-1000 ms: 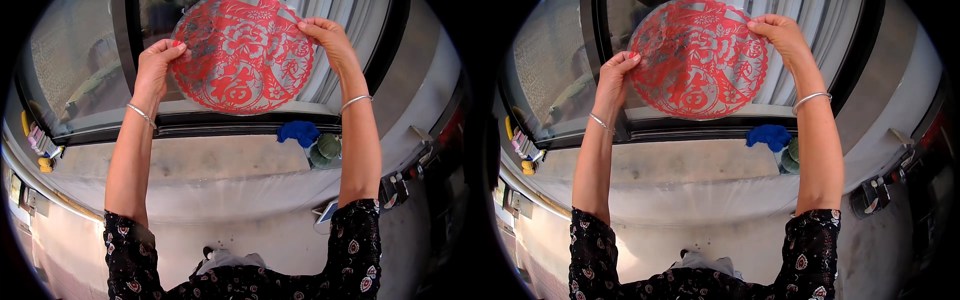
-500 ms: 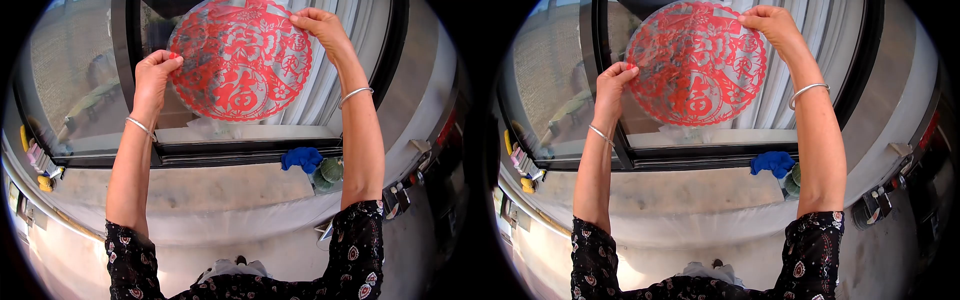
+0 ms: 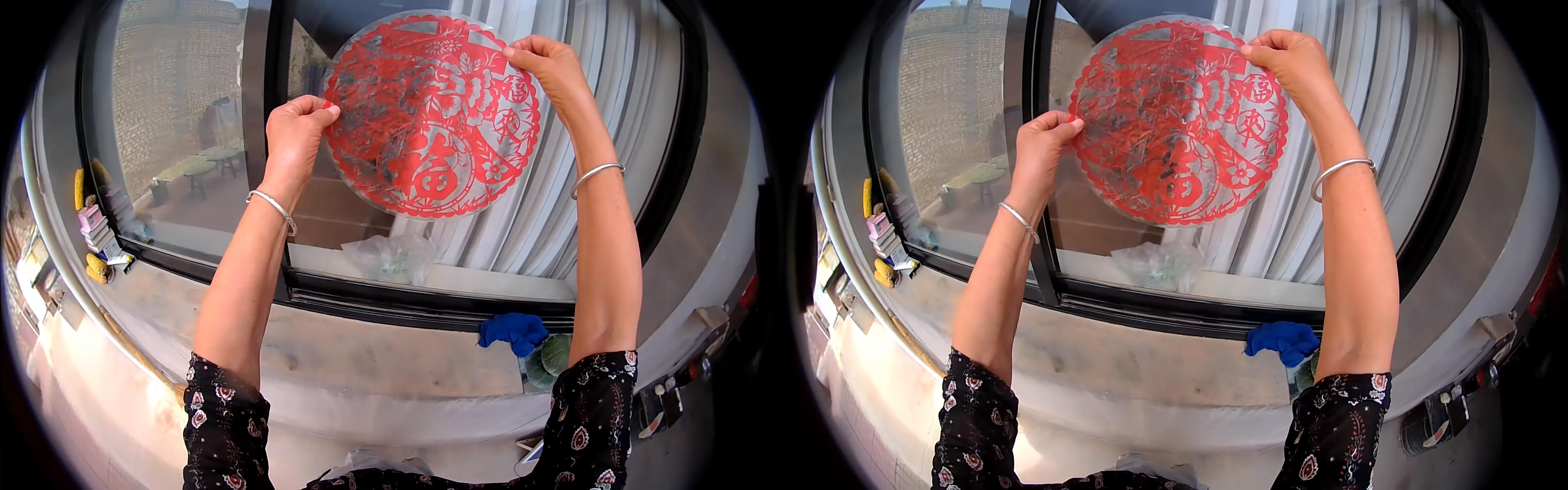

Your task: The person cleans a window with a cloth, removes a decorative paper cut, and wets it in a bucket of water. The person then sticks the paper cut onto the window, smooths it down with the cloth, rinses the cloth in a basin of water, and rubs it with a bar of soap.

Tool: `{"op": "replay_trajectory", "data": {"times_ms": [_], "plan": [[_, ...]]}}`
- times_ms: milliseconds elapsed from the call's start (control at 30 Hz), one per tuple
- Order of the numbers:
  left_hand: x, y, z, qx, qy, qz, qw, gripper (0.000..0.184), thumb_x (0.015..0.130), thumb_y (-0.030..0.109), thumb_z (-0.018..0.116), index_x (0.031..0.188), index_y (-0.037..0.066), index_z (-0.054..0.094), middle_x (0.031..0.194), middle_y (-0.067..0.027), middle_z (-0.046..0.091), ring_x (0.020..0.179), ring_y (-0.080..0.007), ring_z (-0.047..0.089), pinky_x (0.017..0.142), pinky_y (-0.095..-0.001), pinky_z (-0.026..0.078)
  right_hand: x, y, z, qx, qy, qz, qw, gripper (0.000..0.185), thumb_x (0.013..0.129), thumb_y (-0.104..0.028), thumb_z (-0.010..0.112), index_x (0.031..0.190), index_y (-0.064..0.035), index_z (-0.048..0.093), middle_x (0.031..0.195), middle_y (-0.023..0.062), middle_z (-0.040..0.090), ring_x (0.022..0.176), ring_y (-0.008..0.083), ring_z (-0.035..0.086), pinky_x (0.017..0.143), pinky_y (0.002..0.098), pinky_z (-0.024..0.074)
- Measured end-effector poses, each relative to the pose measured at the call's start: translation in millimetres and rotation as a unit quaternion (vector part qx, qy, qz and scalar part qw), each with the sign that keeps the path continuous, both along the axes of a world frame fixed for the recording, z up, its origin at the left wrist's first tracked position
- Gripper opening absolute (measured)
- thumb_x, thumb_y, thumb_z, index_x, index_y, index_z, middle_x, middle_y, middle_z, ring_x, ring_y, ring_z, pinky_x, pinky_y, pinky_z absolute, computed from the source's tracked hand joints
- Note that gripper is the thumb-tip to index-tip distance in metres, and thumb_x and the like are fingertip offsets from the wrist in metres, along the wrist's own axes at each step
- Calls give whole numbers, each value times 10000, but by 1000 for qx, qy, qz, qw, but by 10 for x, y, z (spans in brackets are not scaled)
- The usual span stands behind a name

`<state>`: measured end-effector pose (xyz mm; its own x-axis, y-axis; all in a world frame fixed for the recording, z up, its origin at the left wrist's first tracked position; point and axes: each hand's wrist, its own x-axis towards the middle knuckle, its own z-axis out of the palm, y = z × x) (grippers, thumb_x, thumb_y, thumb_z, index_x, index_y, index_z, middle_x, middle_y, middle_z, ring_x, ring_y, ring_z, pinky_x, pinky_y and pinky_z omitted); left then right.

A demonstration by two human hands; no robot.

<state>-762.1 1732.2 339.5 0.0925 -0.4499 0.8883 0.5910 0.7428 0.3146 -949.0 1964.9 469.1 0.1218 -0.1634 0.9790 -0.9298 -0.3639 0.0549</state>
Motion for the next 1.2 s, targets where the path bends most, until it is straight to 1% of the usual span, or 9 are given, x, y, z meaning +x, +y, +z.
{"op": "replay_trajectory", "data": {"times_ms": [233,433,533,633,733,833,933,1033,1200], "plan": [[23,-85,111,19,6,72,997,132,780,89,692,726,-26,655,626,-6,555,600,-78,448,567,-264,376,25,-126,182,-23,0,-23,999,185,792,-189,727,855,-16,705,731,19,657,657,81,568,623,247,457],[55,-78,258,43,24,176,983,153,766,103,699,694,-20,645,611,-71,580,594,-143,513,602,-321,422,44,-311,381,-65,16,-90,994,192,786,-217,725,822,-30,701,700,33,644,641,102,561,600,273,447],[63,-45,312,56,22,209,976,156,755,117,710,696,-13,649,641,-109,609,608,-190,555,629,-348,441,115,-341,447,-94,28,-133,986,197,789,-246,719,826,-52,705,693,37,639,643,126,571,619,295,457],[37,-59,396,77,19,245,966,155,754,142,714,716,0,669,697,-135,644,669,-242,609,667,-361,462,175,-392,488,-125,24,-184,975,188,803,-228,715,835,-43,703,709,16,649,630,80,561,595,264,457],[17,-161,482,84,26,265,960,144,760,164,711,752,21,693,762,-153,670,750,-296,640,710,-381,482,193,-460,551,-141,39,-197,970,209,804,-244,715,841,-39,706,722,30,657,638,98,574,605,274,462],[5,-213,551,101,23,295,950,145,761,182,713,785,39,708,806,-156,680,794,-320,647,733,-395,491,221,-548,558,-147,29,-211,966,225,805,-272,717,853,-53,714,744,36,671,668,112,591,632,283,467],[10,-257,572,113,15,290,950,150,756,189,720,800,46,712,826,-160,683,816,-331,651,745,-410,494,216,-627,571,-151,20,-207,966,198,795,-331,705,767,-135,705,682,3,660,682,176,613,855,375,421],[-61,-345,590,120,22,307,944,156,758,204,721,789,52,709,833,-164,682,829,-341,651,746,-413,496,188,-720,557,-184,29,-229,955,196,803,-331,700,759,-140,708,665,1,656,663,185,606,869,402,393],[-136,-469,605,116,22,347,930,176,767,227,717,785,52,704,839,-167,681,835,-354,647,751,-419,496,144,-882,575,-208,39,-246,946,190,809,-333,694,759,-151,716,668,6,659,693,186,609,857,411,383]]}}
